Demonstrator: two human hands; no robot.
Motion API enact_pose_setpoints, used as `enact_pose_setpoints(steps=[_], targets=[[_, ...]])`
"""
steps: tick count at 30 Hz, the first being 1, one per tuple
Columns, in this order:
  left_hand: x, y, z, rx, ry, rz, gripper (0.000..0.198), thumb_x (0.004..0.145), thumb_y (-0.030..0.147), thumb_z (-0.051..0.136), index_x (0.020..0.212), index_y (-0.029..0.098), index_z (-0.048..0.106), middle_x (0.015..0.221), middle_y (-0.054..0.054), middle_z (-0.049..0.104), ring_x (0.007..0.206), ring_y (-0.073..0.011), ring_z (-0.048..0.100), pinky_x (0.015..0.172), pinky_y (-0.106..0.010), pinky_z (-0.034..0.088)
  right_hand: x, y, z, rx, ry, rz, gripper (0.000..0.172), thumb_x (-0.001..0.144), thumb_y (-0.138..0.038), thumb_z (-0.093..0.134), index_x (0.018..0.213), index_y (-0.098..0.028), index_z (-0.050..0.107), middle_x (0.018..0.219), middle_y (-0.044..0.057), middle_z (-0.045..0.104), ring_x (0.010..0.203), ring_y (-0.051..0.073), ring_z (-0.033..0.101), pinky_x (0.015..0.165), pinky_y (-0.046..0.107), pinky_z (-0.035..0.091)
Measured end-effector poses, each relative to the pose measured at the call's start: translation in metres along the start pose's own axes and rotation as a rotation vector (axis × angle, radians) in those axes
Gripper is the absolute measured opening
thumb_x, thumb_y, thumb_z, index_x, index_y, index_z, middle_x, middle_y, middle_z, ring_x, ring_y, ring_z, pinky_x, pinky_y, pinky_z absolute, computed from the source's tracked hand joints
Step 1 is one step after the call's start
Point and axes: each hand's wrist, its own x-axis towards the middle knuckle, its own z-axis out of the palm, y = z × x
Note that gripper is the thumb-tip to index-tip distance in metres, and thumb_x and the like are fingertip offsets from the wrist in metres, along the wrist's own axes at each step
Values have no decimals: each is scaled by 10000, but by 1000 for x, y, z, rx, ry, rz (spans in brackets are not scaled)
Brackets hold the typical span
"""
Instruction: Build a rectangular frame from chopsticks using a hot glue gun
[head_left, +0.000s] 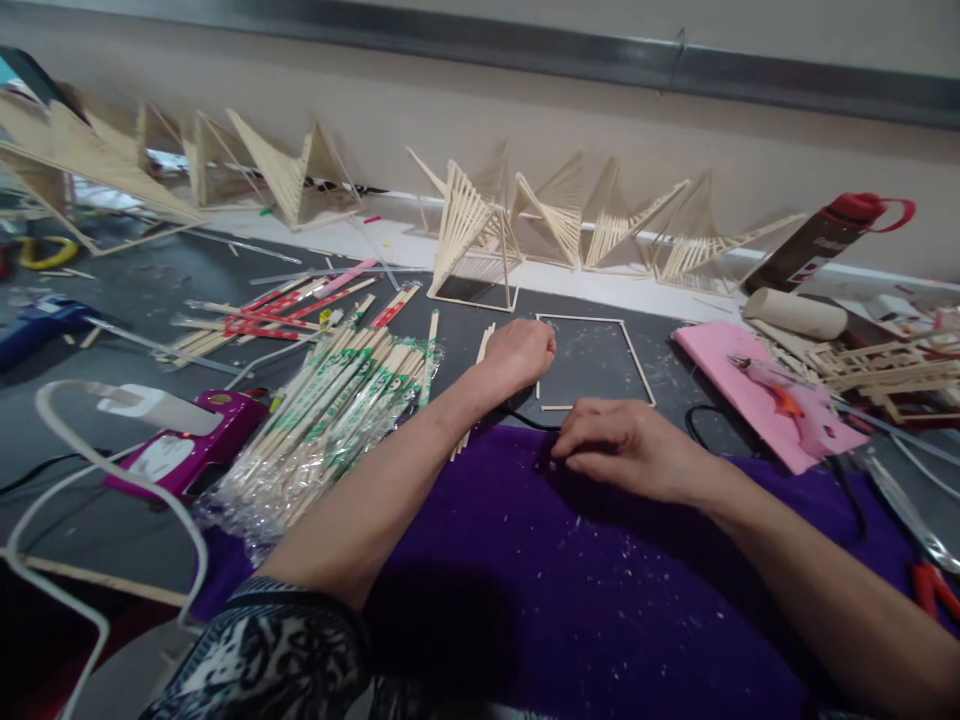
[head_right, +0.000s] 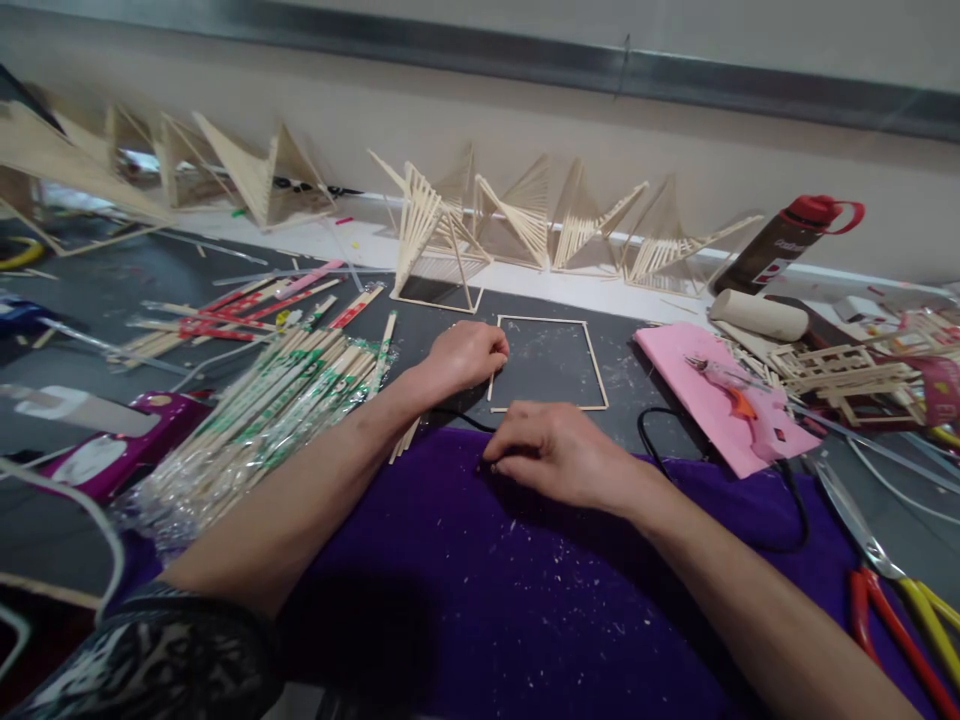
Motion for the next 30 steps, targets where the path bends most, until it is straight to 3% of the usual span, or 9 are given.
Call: enact_pose_setpoints(steps=[5,8,13,19,30], targets=[[-6,12,-11,21,-22,16,191,718,237,521,817,203,681,813,-66,676,806,-197,600,683,-281,431,5,39,-4,-380,247,177,194,847,-264,483,891,-209,665,845,36,616,730,131,558,625,251,378],[-9,16,-16,-1,-10,54,182,730,270,520,796,210,679,804,-56,679,791,-192,596,682,-282,422,8,52,3,-614,230,179,231,865,-302,451,888,-228,669,846,40,609,729,142,543,576,259,324],[-16,20,-20,16,-10,115,184,739,275,512,794,215,677,788,-47,683,757,-188,600,655,-282,413,13,54,6,-816,191,132,264,888,-271,391,813,-193,632,811,46,598,748,148,520,566,272,276],[-35,19,-21,164,-159,128,204,715,286,535,834,232,692,822,-50,684,781,-213,606,620,-289,412,14,55,7,-902,194,142,233,887,-225,380,796,-185,591,793,47,586,706,153,491,569,293,245],[-53,16,-4,227,-117,102,266,794,344,472,784,192,690,766,-92,667,729,-230,600,594,-303,397,10,59,10,-885,250,147,217,890,-233,381,805,-193,576,801,40,582,689,152,478,580,298,226]])
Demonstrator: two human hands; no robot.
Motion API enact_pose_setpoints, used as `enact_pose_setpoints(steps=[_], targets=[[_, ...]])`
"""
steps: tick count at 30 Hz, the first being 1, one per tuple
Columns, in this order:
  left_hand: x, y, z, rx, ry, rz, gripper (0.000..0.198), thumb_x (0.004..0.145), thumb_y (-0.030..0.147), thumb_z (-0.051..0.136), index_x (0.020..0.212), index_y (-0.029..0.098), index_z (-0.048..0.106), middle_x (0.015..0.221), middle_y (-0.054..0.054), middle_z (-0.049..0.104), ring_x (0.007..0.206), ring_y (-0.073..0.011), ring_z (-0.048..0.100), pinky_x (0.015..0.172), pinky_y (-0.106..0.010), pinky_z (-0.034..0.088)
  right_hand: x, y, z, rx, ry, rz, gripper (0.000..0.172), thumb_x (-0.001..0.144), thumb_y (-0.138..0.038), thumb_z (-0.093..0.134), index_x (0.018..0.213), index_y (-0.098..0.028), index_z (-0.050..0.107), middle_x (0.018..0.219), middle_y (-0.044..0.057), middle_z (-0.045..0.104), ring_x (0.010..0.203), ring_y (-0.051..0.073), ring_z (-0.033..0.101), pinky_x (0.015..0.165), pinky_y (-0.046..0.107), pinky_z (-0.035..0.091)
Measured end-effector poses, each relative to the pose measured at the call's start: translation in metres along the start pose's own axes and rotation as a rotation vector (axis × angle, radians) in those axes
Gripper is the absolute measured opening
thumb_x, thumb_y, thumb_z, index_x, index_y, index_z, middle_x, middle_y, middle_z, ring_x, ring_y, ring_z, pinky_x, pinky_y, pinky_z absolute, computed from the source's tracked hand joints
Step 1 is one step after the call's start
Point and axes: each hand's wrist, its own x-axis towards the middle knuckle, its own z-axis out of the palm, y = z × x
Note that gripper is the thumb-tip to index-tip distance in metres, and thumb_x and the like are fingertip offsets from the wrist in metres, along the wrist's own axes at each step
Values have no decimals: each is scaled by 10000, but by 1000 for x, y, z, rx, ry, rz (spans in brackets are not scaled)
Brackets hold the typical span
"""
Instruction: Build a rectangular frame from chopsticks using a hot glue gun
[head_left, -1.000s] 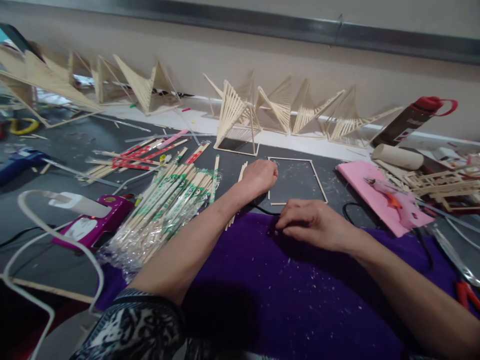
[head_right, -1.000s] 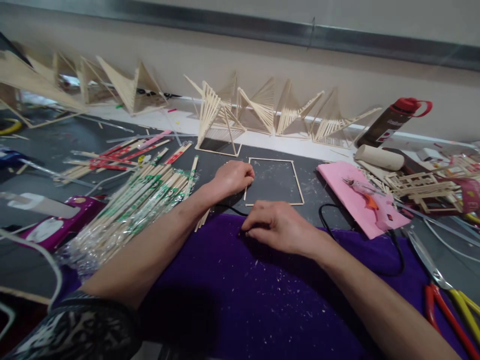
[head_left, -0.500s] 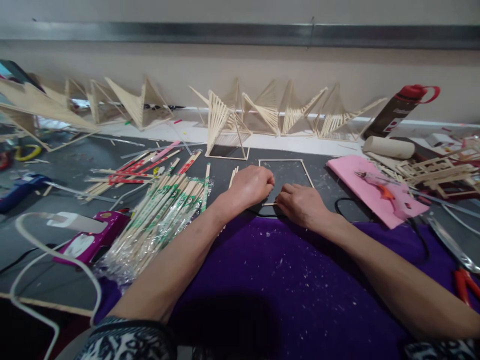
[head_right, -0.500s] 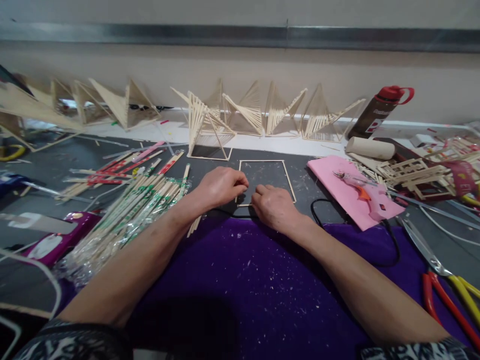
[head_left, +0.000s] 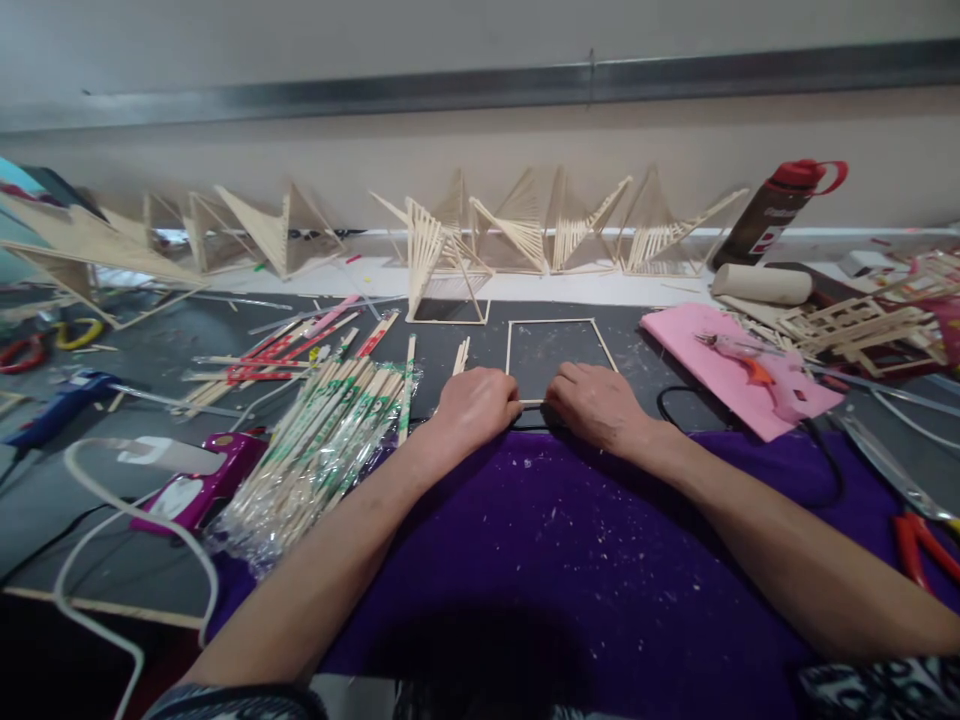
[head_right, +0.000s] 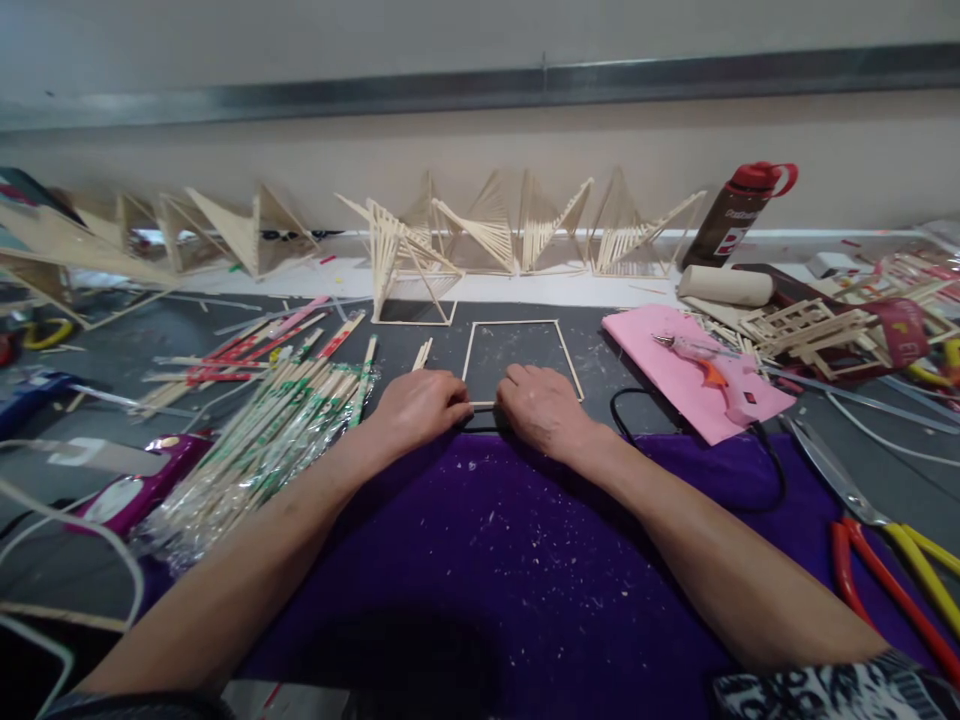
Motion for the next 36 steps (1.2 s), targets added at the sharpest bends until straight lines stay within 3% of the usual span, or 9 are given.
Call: enact_pose_setpoints(steps=[7,14,23,27,29,32,36], targets=[[-1,0,1,-55,1,9,279,790,285,450,772,172,704,759,-107,672,710,-213,595,626,-296,388,0,-1,0,28,-27,-6,208,882,-221,387,816,-188,582,814,52,585,688,150,476,584,297,220],[7,-20,-2,-361,-163,36,232,735,277,493,772,211,713,699,-12,678,652,-142,568,592,-236,356,-1,-2,-3,34,-39,-26,185,876,-219,399,833,-189,576,834,45,587,694,154,483,595,301,219],[3,-3,-2,-54,-45,-119,235,700,325,499,737,217,704,735,-64,660,727,-207,575,617,-283,367,-3,-7,1,8,-30,-36,218,894,-224,376,820,-182,576,820,47,584,685,151,472,607,300,219],[-3,-9,-19,-87,-46,-141,248,727,313,468,683,191,679,677,-51,635,654,-171,545,568,-263,331,-3,-7,2,4,-22,-39,232,902,-229,364,813,-184,573,817,44,585,683,152,474,610,303,222],[-12,-7,-32,-214,-148,-39,261,749,310,455,672,185,671,621,-23,611,583,-134,510,541,-249,309,-3,-6,1,16,-31,-35,234,904,-238,362,820,-185,574,833,47,587,702,156,479,616,302,230],[-34,9,-44,-388,-312,229,275,780,328,464,667,192,674,614,-5,610,571,-113,509,549,-236,320,-3,-6,-2,33,-41,-36,222,900,-244,372,846,-183,578,871,57,589,747,165,487,627,303,246],[-62,38,-33,-397,-406,449,122,732,222,552,680,205,661,689,2,632,625,-117,546,592,-232,352,-4,-7,-7,29,-40,-55,219,899,-224,367,868,-173,578,888,67,584,780,180,490,637,312,265]])
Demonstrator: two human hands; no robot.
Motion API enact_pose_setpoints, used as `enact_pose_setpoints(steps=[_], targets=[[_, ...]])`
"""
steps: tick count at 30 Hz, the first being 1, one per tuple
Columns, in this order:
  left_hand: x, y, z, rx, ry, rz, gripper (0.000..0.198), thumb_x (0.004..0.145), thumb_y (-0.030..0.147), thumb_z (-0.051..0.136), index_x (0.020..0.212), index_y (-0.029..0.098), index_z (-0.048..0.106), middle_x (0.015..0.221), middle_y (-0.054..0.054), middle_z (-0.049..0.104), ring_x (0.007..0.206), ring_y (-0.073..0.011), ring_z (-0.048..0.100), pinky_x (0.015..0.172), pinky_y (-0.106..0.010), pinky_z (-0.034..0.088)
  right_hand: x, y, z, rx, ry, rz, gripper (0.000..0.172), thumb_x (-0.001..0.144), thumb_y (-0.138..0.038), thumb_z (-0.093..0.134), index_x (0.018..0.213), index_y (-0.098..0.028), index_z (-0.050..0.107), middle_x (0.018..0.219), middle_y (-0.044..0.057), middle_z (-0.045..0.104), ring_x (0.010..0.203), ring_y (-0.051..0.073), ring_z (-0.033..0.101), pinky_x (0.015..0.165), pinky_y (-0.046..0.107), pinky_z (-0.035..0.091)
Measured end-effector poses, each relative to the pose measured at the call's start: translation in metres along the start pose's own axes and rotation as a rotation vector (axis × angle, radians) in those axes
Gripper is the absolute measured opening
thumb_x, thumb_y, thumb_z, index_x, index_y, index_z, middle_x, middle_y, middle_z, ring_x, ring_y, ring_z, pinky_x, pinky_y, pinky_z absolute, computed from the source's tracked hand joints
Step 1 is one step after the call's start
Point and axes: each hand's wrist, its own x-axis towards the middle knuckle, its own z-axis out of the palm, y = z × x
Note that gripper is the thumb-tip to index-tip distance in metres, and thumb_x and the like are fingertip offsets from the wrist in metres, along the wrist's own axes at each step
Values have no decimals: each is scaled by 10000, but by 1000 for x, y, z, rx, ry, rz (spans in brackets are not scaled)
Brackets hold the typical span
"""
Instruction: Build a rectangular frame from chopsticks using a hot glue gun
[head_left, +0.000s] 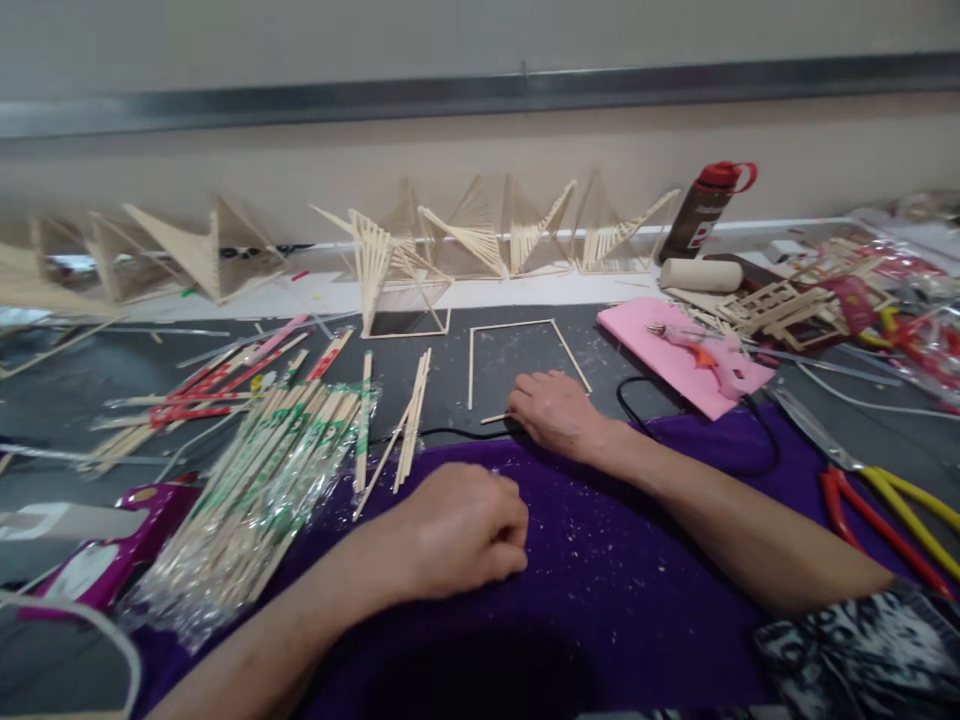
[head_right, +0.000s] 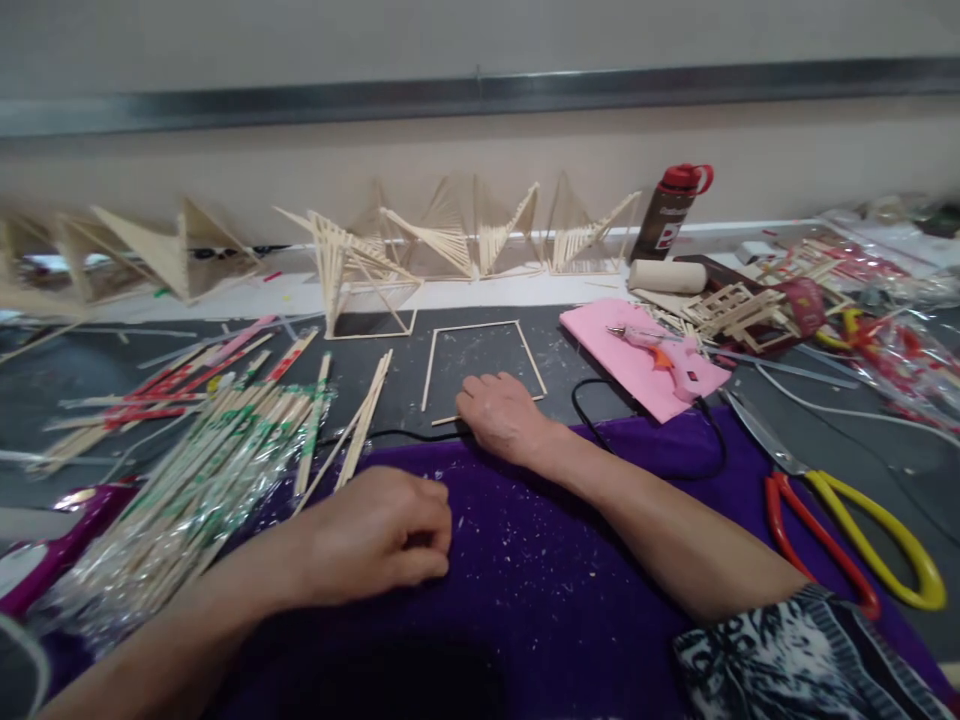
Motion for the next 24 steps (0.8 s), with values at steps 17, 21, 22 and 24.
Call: enact_pose_setpoints(steps=[17,21,22,24], targets=[[3,-18,-16,-553,646,-307,207,751,319,593,914,213,665,662,5,614,525,-88,505,478,-206,377,1,7,-41,1079,218,204,105,853,-216,421,829,-171,513,745,3,584,684,101,531,650,249,404],[22,-30,-7,-973,797,-209,335,743,346,606,1048,212,641,668,-1,590,503,-77,476,409,-184,349,0,-2,-45,1393,209,239,67,819,-226,472,801,-176,512,711,-8,571,643,89,528,642,252,437],[27,-30,-4,-1026,821,-175,329,739,352,613,1033,207,651,675,-5,591,525,-78,485,414,-178,353,-1,-4,-43,1421,215,249,69,812,-237,490,797,-176,517,711,-8,573,630,86,523,633,251,439],[34,-29,2,-1091,882,-138,327,721,357,635,1007,202,664,669,-3,589,553,-78,492,421,-166,350,-1,-8,-38,1460,225,264,90,801,-261,517,787,-173,529,708,-5,580,609,82,518,618,250,442]])
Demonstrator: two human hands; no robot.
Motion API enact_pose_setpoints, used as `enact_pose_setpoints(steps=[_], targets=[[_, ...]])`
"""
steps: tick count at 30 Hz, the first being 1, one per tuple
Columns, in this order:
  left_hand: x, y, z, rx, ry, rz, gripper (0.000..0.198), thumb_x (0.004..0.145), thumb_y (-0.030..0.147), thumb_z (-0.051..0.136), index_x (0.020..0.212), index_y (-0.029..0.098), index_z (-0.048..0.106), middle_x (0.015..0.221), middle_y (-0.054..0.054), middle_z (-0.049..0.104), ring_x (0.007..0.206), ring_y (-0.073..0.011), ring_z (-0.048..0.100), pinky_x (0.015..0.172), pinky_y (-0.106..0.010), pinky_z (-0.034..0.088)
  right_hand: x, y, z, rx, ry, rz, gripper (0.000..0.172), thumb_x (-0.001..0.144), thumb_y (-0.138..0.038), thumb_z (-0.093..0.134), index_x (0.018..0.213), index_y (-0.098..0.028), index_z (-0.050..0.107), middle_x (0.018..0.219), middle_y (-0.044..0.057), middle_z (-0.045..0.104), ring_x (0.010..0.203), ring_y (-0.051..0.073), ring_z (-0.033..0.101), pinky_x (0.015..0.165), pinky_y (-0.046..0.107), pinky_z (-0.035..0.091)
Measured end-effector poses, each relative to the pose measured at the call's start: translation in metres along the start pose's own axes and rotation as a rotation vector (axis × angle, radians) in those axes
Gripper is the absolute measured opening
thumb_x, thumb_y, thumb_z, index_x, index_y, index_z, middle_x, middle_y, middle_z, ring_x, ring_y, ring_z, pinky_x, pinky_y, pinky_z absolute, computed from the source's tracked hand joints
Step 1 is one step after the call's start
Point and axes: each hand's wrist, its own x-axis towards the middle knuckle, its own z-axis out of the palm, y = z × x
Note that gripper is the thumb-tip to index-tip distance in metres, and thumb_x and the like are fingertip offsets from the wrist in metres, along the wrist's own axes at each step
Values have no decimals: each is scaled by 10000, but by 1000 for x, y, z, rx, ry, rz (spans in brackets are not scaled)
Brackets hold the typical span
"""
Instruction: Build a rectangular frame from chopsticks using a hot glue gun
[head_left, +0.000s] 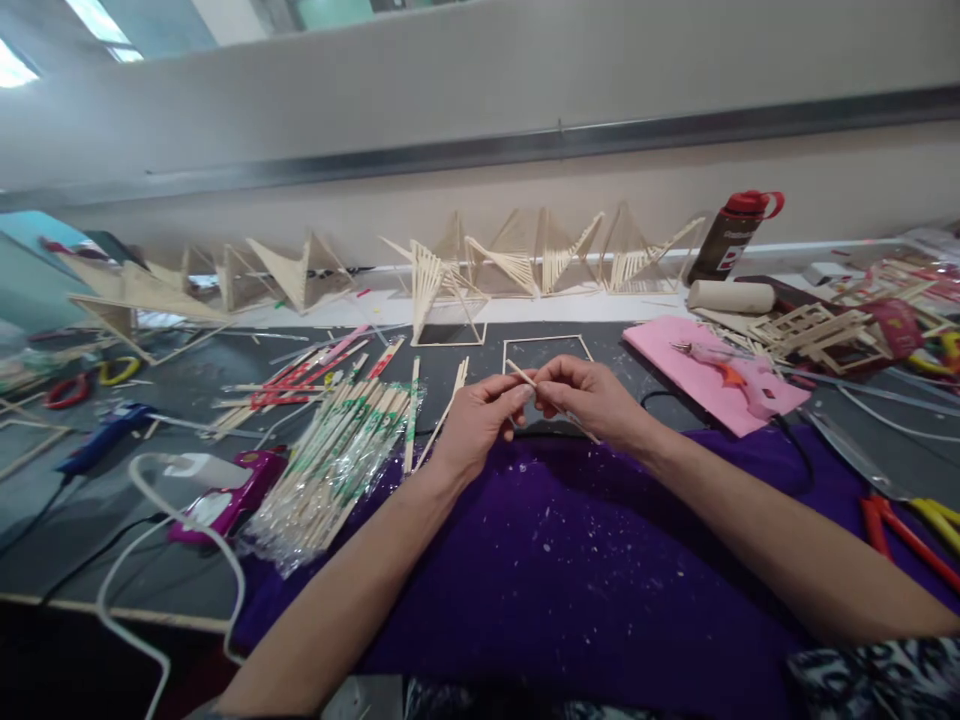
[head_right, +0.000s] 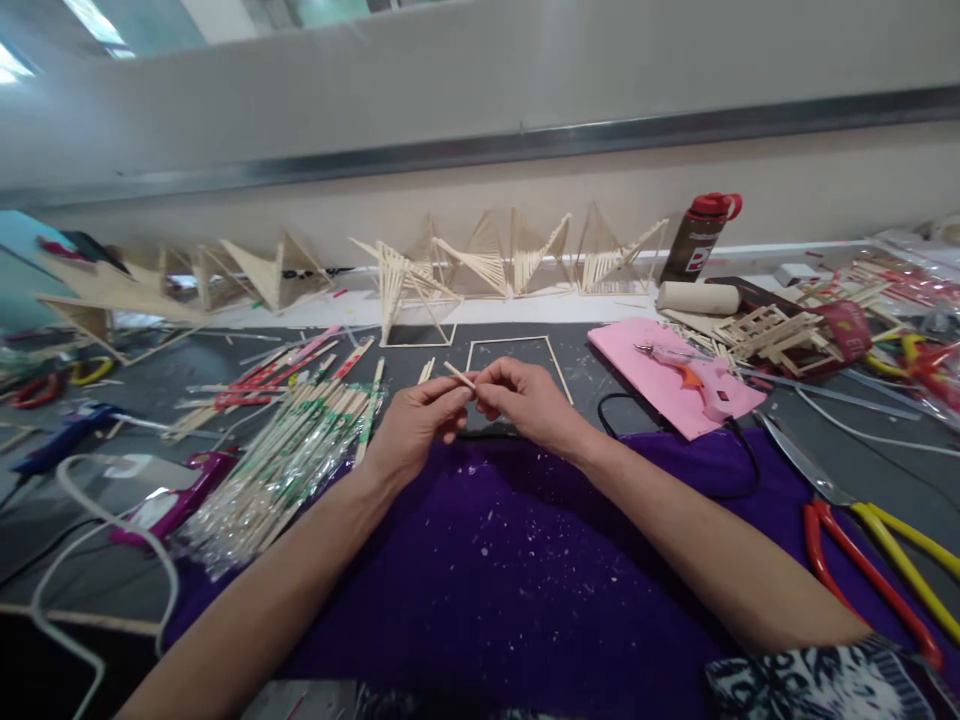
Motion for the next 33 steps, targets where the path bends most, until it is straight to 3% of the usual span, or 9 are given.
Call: enact_pose_setpoints(steps=[4,12,17,24,28,33], targets=[[4,-7,-2,-87,65,7,309,671,358,681,914,167,683,635,4,585,550,-72,499,420,-153,340,-3,2,4,18,-11,35,122,790,-285,535,775,-167,564,683,-4,591,607,85,533,621,255,451],[17,-3,-39,-322,267,83,285,660,312,696,894,156,649,835,-37,664,569,-68,566,395,-139,363,-2,5,-7,-173,-109,150,198,778,-324,537,819,-169,654,616,-3,590,550,99,508,545,243,398],[15,-4,-49,-324,314,88,261,679,291,679,899,154,644,834,-40,671,568,-65,572,404,-137,372,0,7,-15,-554,-128,19,186,798,-303,520,781,-202,674,678,-4,641,617,122,547,566,243,371],[8,-2,-40,-188,310,178,258,688,318,666,877,143,669,827,-58,677,587,-82,585,419,-159,377,2,10,-14,-1115,-126,-106,171,818,-311,523,759,-225,659,744,3,665,679,133,572,540,244,292],[5,0,-38,-165,347,221,226,698,298,660,866,146,672,827,-63,681,609,-96,601,424,-159,387,2,9,-13,-1211,-95,-143,186,825,-325,521,739,-214,644,719,-1,655,659,130,552,541,255,258],[7,2,-39,-224,416,225,206,681,267,677,840,137,672,795,-54,680,572,-78,588,411,-143,387,4,3,-17,-1238,-109,-314,259,874,-341,447,747,-203,626,727,12,641,694,131,534,620,275,284]])
